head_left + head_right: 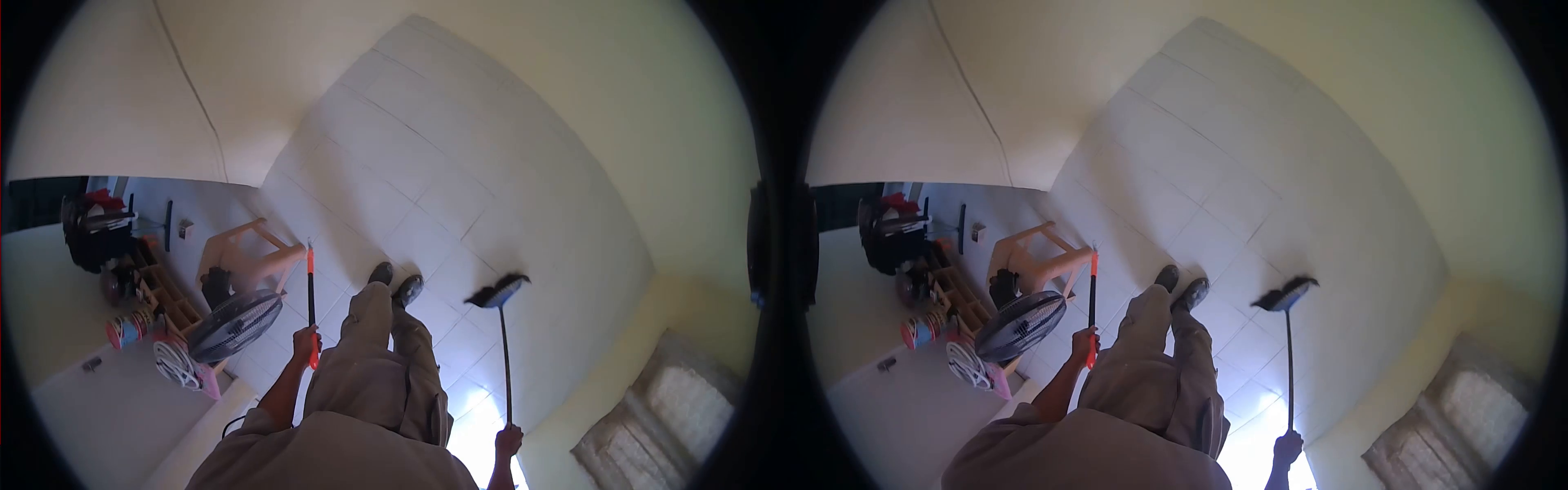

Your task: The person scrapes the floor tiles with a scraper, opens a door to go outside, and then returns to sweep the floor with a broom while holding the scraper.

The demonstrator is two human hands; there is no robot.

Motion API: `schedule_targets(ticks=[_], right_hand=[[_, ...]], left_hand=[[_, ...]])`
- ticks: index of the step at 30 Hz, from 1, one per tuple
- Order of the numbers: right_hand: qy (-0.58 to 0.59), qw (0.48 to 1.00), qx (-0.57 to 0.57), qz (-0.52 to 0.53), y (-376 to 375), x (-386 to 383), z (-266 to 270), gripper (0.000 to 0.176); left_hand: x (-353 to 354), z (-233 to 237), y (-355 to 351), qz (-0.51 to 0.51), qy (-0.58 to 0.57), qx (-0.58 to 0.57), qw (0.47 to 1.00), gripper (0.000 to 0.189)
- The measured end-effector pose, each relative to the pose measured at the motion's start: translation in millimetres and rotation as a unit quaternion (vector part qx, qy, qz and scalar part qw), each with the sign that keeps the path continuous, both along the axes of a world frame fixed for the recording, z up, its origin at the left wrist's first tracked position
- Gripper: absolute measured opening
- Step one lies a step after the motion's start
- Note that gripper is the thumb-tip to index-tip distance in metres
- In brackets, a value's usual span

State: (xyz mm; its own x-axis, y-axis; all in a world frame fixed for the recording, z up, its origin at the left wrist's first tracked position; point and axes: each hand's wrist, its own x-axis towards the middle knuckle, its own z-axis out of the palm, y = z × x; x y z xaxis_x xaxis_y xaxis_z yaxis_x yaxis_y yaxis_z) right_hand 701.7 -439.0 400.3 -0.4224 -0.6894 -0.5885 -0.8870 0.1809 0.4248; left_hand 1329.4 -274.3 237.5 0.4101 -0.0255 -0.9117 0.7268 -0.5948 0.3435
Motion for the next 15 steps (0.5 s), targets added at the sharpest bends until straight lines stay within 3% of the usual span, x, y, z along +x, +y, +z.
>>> schedule_targets(ticks=[2, 3, 6, 8, 12, 15], right_hand=[[-0.012, 0.997, -0.056, 0.053, -12, -5, 25, 0.031], [-0.039, 0.999, -0.031, 0.019, -36, 14, 49, 0.032], [-0.118, 0.987, -0.041, 0.097, -91, 49, 65, 0.034], [-0.187, 0.969, -0.026, 0.157, -138, 81, 47, 0.034], [-0.270, 0.935, 0.044, 0.227, -259, 215, -6, 0.035], [-0.282, 0.893, 0.123, 0.328, -342, 365, -60, 0.036]], left_hand=[[4, 5, 0, 0.010, 0.011, -0.019, 1.000, 0.025], [4, 4, -1, 0.019, 0.012, -0.028, 0.999, 0.025], [6, 15, -10, -0.002, -0.002, -0.023, 1.000, 0.028], [11, 16, -15, -0.025, -0.017, -0.017, 0.999, 0.030], [28, -3, -26, -0.026, -0.021, 0.006, 0.999, 0.032], [59, -16, -50, -0.039, -0.028, 0.037, 0.998, 0.031]])
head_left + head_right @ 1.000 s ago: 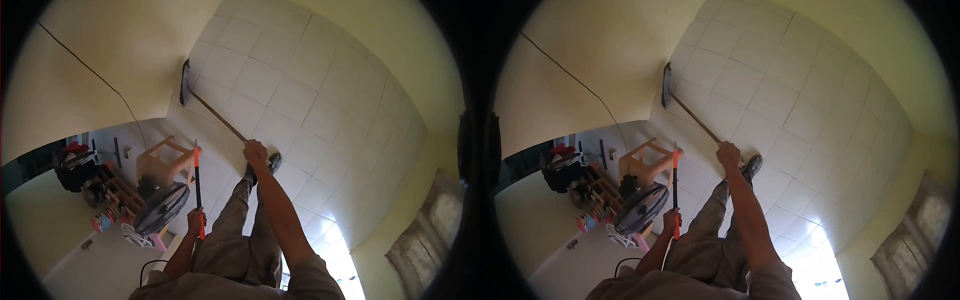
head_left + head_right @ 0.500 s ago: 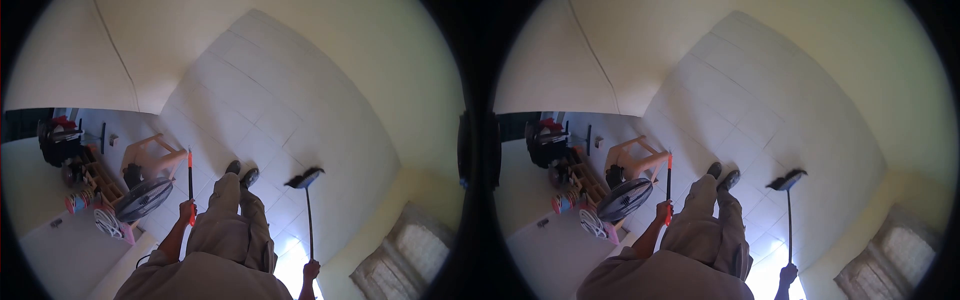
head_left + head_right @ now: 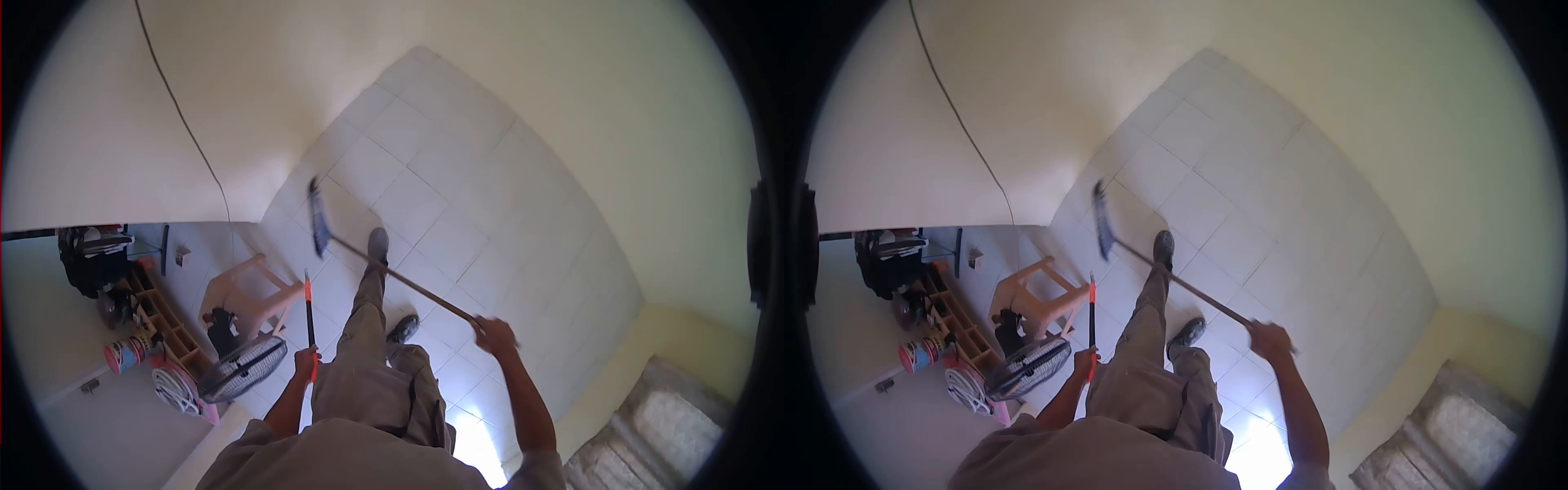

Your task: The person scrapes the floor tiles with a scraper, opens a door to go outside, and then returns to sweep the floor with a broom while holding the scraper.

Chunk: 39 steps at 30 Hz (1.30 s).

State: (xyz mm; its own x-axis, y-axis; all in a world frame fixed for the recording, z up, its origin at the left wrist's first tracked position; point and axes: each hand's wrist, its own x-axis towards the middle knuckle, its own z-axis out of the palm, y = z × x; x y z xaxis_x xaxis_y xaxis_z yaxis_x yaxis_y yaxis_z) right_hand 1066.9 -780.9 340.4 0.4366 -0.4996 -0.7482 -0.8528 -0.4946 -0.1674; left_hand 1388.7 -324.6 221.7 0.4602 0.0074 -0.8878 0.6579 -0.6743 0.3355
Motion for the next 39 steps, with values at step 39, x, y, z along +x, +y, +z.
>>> schedule_targets(ticks=[39], right_hand=[[0.013, 0.959, -0.030, -0.281, -254, 228, -144, 0.038]], left_hand=[[179, 47, -252, -0.006, 0.115, 0.017, 0.993, 0.034]])
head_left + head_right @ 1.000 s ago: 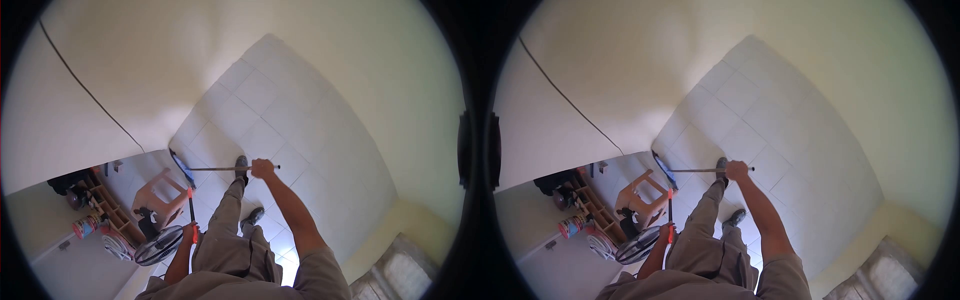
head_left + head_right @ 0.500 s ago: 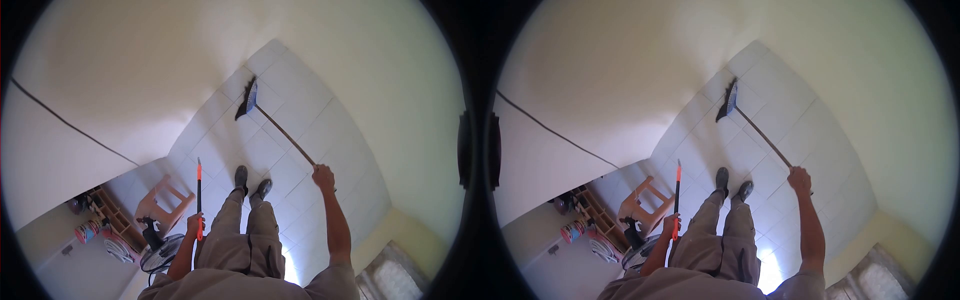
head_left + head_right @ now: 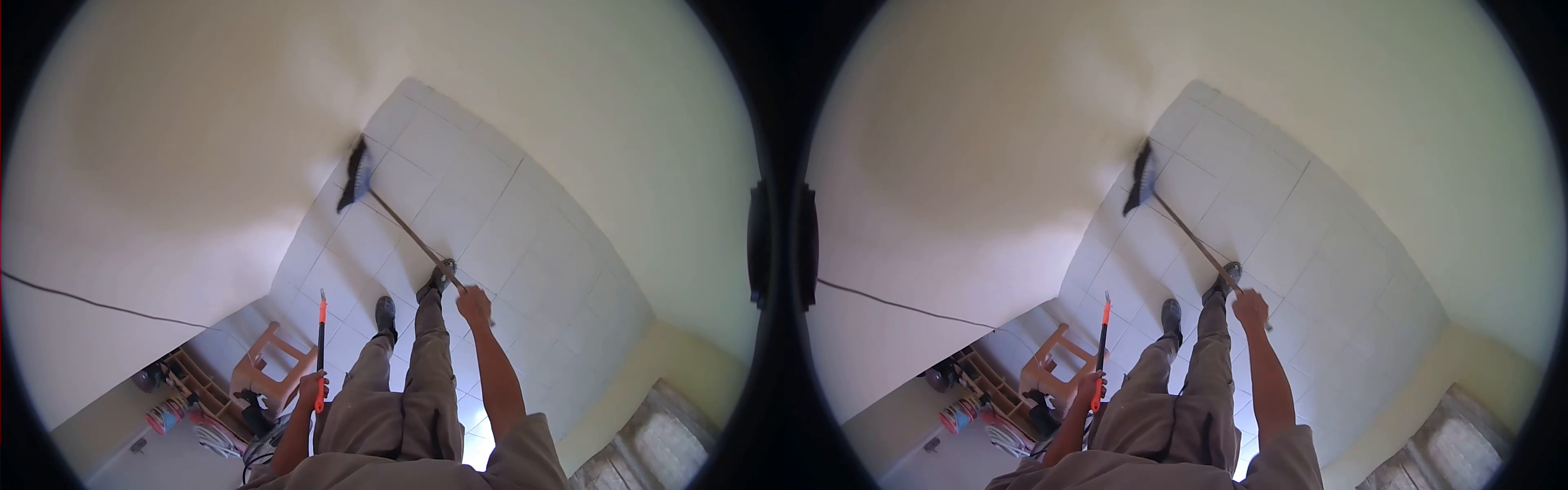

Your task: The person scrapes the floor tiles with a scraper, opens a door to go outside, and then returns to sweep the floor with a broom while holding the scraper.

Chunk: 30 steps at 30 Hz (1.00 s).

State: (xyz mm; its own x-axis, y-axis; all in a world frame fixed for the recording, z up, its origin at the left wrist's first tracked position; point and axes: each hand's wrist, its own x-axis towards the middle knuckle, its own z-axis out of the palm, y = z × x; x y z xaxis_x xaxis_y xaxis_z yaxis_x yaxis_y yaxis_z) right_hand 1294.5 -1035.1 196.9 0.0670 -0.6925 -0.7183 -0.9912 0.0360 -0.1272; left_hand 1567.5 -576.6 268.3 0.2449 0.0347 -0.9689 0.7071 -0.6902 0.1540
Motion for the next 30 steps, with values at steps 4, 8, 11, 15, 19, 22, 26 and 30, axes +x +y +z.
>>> schedule_targets(ticks=[4, 8, 11, 15, 19, 22, 26, 30], right_hand=[[0.041, 0.999, -0.013, -0.012, 37, -88, 44, 0.037], [0.044, 0.997, 0.035, 0.050, 25, -138, 112, 0.032], [0.009, 0.983, 0.098, 0.154, -17, -134, 134, 0.032], [-0.031, 0.944, 0.135, 0.300, -67, -44, 70, 0.031], [-0.100, 0.924, 0.110, 0.354, -93, 34, -14, 0.035], [-0.058, 0.935, 0.058, 0.344, -152, 35, -55, 0.040], [0.021, 0.965, 0.047, 0.256, -263, -4, -17, 0.049], [0.007, 0.991, -0.037, 0.130, -335, -33, -14, 0.044]], left_hand=[[-14, 7, -27, 0.016, -0.025, 0.007, 1.000, 0.034], [-37, 10, -65, 0.073, -0.050, 0.000, 0.996, 0.036], [-55, 9, -77, 0.115, -0.051, -0.014, 0.992, 0.037], [-72, 3, -103, 0.121, -0.074, -0.016, 0.990, 0.038], [-71, 14, -124, 0.149, -0.065, -0.021, 0.987, 0.038], [-70, 26, -134, 0.148, -0.064, -0.012, 0.987, 0.038], [-83, 27, -147, 0.151, -0.073, -0.010, 0.986, 0.037], [-88, 15, -146, 0.146, -0.066, -0.008, 0.987, 0.037]])
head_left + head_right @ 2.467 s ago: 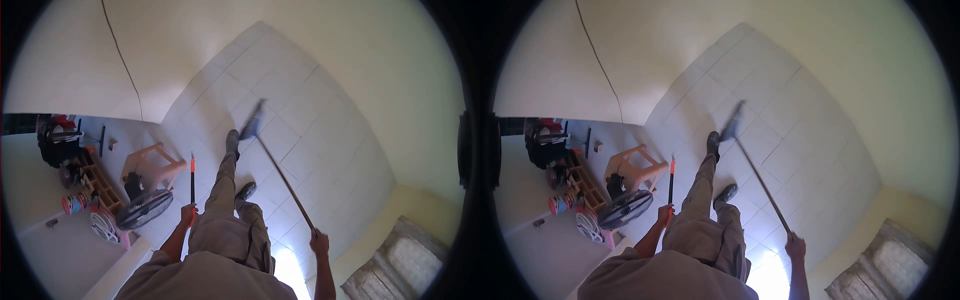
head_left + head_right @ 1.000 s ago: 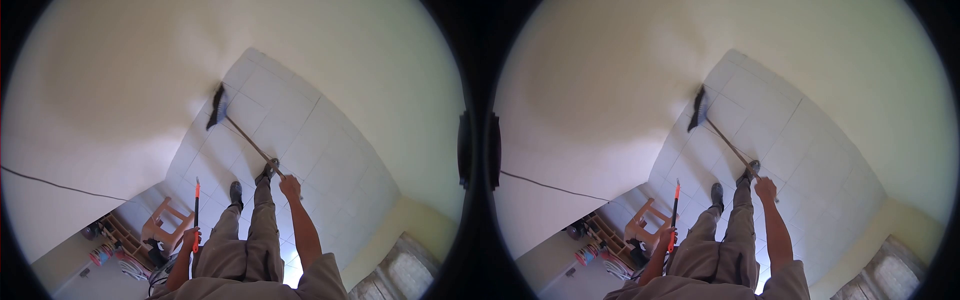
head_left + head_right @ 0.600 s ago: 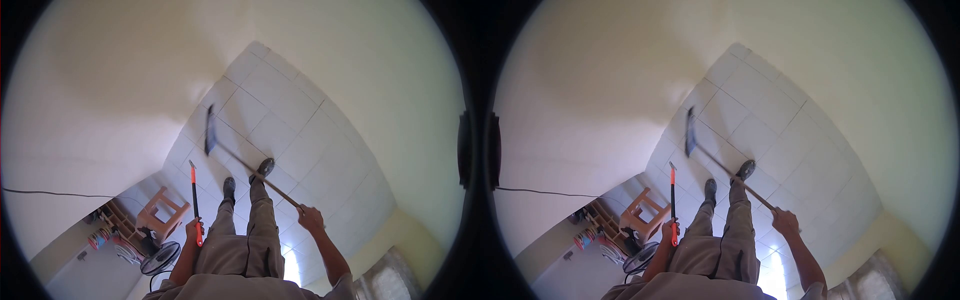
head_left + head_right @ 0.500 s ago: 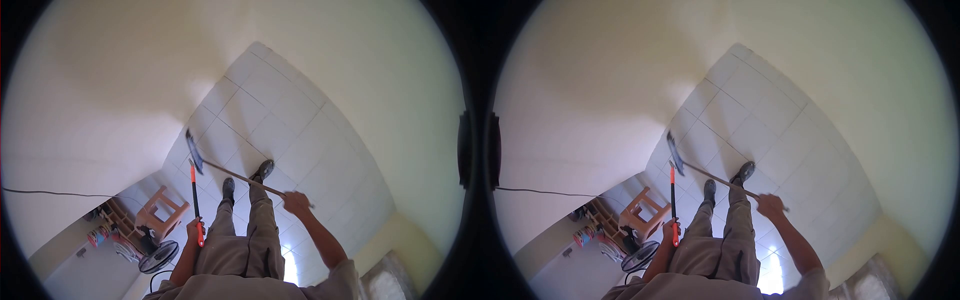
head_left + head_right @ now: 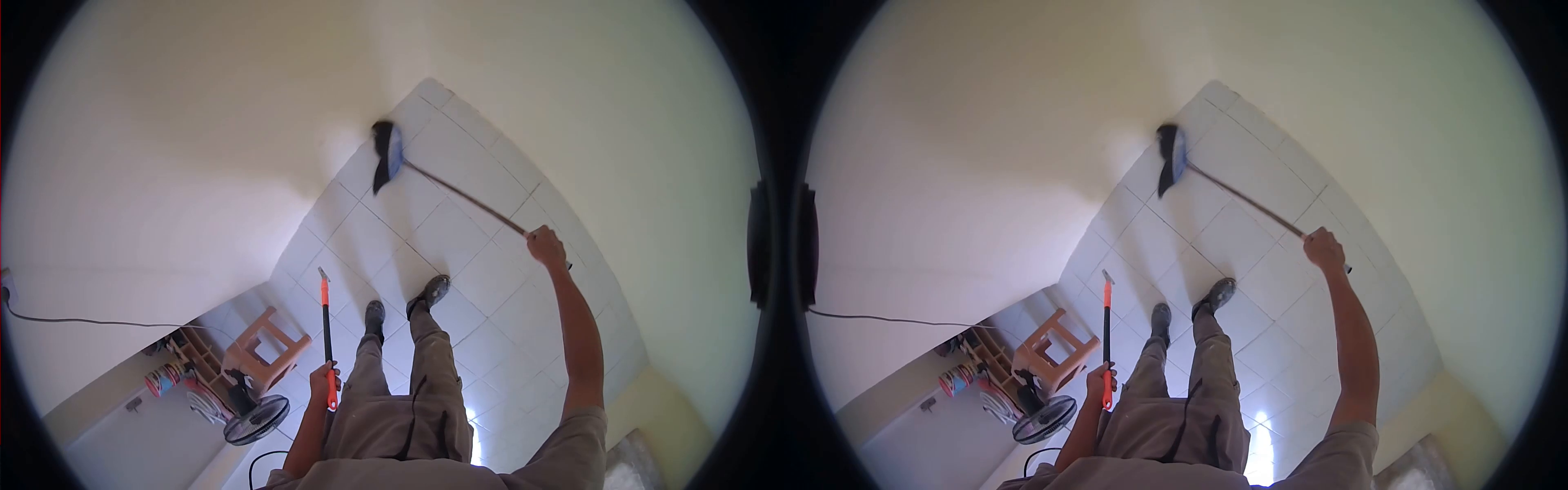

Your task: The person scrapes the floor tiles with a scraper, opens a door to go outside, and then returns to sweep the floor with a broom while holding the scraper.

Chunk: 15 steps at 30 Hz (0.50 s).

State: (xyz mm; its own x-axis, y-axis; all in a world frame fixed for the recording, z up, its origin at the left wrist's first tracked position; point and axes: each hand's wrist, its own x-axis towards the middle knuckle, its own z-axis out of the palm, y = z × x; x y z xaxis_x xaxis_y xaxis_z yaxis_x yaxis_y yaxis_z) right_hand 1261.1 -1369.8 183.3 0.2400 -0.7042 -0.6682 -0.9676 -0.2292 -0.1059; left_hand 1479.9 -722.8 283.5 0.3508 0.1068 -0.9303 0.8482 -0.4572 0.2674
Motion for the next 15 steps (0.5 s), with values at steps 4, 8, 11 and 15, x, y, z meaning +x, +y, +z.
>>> schedule_targets(ticks=[4, 8, 11, 15], right_hand=[[-0.005, 0.997, -0.042, -0.057, 2, 16, 22, 0.041], [-0.021, 0.994, -0.035, -0.099, 50, 28, 7, 0.041], [-0.032, 0.991, 0.007, -0.126, 73, 42, -5, 0.042], [-0.071, 0.980, 0.046, -0.180, 54, 72, -38, 0.050]], left_hand=[[-1, -6, -10, -0.009, 0.022, 0.004, 1.000, 0.038], [-2, -14, -11, -0.003, 0.041, 0.000, 0.999, 0.040], [-9, -22, -5, -0.037, 0.019, 0.007, 0.999, 0.038], [-11, -22, -28, -0.065, 0.012, 0.005, 0.998, 0.037]])
